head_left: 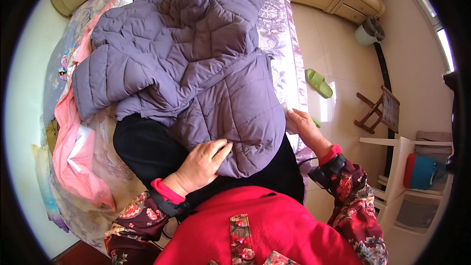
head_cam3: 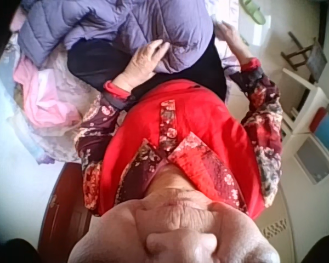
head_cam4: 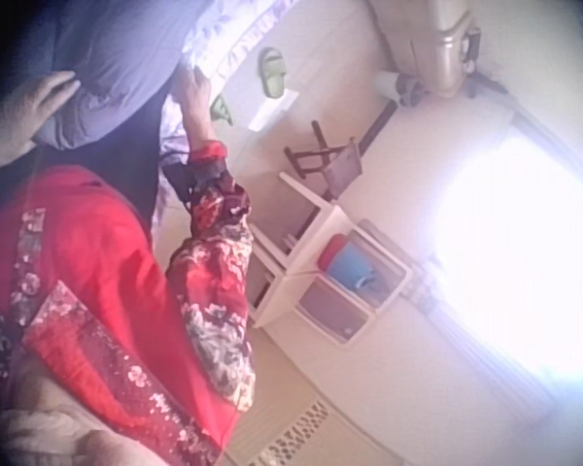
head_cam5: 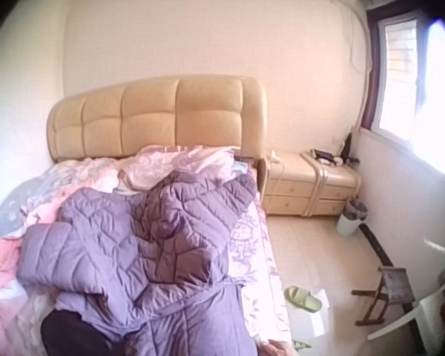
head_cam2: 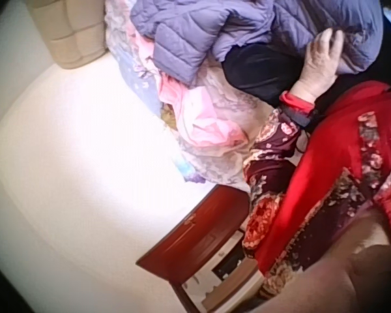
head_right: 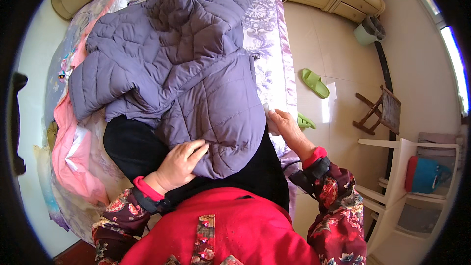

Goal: The person sits on a bed and wipes a gray quilted jacket with a white tissue. They repeatedly rub the jacket's surface, fold and unfold sections, and continue wiping different areas throughout the clip.

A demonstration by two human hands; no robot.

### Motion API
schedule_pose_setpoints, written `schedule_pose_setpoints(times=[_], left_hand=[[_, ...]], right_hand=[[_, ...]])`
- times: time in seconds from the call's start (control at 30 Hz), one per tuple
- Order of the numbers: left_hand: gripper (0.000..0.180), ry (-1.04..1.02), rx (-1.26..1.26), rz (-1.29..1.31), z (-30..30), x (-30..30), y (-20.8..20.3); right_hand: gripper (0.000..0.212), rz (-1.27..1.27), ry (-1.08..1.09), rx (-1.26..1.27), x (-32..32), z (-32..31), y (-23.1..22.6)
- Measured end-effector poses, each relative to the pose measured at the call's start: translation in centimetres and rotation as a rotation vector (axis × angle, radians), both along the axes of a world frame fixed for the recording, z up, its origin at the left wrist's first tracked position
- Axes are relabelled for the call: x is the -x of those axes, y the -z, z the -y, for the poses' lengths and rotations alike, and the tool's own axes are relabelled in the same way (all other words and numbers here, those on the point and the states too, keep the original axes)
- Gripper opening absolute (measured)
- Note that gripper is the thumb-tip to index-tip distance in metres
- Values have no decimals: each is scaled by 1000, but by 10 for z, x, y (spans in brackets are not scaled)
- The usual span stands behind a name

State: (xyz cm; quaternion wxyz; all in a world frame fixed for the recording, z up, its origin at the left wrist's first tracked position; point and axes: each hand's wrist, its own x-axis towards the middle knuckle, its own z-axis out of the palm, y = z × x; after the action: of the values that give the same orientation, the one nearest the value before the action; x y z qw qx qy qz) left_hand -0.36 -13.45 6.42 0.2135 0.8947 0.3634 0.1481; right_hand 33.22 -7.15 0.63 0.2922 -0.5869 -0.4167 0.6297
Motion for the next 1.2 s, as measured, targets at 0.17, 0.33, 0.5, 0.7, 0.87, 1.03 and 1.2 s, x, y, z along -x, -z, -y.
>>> schedule_pose_setpoints(times=[0.17,0.33,0.5,0.7,0.87,1.03,1.2], left_hand=[[31,-294,530,529,-37,11,-65],[35,-799,518,1314,-115,34,-74],[40,-876,901,1491,-134,39,-45],[55,-662,796,1241,-105,33,-47],[45,-578,1103,1516,-99,43,-27],[50,-651,1215,1410,-83,57,-20],[48,-675,1265,1430,-74,71,-8]], right_hand=[[40,-326,225,20,-2,-5,-19],[42,-299,365,-263,13,-31,-43],[37,-198,362,-498,36,-46,-72],[39,93,-101,-1090,136,-65,-99],[54,410,-481,-1369,195,-67,-100],[47,753,-352,-1411,180,-119,-86],[36,920,-413,-1370,132,-165,-35]])
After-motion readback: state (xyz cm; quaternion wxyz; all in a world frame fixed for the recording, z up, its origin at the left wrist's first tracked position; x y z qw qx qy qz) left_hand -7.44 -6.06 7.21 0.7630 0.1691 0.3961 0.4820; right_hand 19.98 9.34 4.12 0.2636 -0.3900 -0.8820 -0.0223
